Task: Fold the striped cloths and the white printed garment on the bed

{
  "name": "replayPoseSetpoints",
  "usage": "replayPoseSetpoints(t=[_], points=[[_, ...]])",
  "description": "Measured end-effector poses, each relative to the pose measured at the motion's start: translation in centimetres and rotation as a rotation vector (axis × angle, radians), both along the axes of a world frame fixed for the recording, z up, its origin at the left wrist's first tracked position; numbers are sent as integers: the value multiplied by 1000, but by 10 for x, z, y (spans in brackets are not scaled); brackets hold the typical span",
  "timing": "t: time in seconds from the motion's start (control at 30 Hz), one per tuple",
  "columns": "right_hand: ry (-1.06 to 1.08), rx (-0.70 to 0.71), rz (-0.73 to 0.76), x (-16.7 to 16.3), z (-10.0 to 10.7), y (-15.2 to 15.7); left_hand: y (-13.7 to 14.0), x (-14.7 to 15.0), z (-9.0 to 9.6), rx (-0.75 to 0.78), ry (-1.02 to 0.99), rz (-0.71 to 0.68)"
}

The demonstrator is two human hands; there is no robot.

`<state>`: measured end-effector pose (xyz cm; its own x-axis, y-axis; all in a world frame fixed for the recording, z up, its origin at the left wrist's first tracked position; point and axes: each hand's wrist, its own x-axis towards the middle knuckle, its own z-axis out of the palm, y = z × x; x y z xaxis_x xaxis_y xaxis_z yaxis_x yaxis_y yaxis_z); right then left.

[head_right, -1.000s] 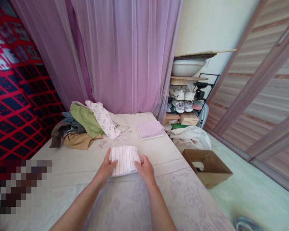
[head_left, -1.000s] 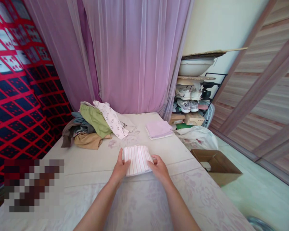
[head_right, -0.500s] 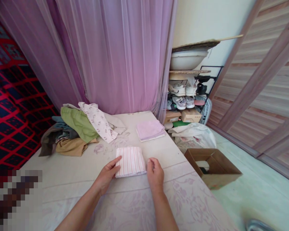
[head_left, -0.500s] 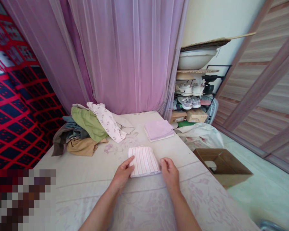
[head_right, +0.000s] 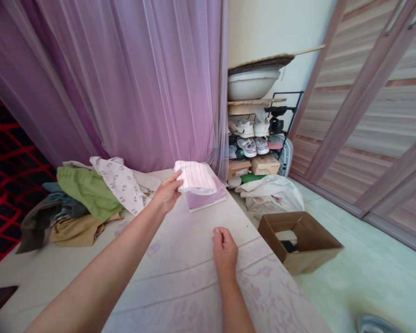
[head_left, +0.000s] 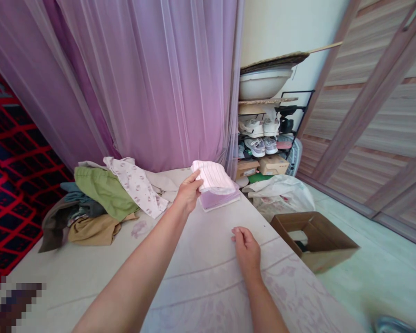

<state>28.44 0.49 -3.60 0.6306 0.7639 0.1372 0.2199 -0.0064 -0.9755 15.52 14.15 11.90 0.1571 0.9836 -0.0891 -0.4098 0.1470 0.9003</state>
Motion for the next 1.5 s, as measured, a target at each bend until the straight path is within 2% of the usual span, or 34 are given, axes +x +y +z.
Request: replayPoseSetpoints(t=[0.07, 0.17, 0.27, 0.33, 0.57, 0.77, 1.0, 1.27, 1.4, 1.5], points=[[-6, -8, 7, 0, 0, 1, 15, 23, -11, -107, -10, 59], [-34, -15, 13, -1, 0, 2, 28, 43, -41, -226, 65, 54], [-72, -15, 11, -4, 1, 4, 34, 46, -66, -278, 137, 40], [-98, -13, 10, -5, 2, 4, 39, 42, -73, -279, 159, 24], [-175, -26, -1, -6, 6, 4, 49, 24, -66, -264, 207, -62], [-212, -35, 8, -6, 6, 4, 51, 19, -70, -268, 273, -102], [-242, -51, 14, -6, 8, 4, 58, 17, -66, -272, 328, -114], [-277, -55, 6, -7, 8, 4, 50, 20, -63, -256, 345, -90], [-269, -43, 10, -6, 8, 3, 45, 19, -49, -222, 298, -83], [-224, -29, 14, -6, 6, 4, 34, -2, -32, -189, 251, -87]])
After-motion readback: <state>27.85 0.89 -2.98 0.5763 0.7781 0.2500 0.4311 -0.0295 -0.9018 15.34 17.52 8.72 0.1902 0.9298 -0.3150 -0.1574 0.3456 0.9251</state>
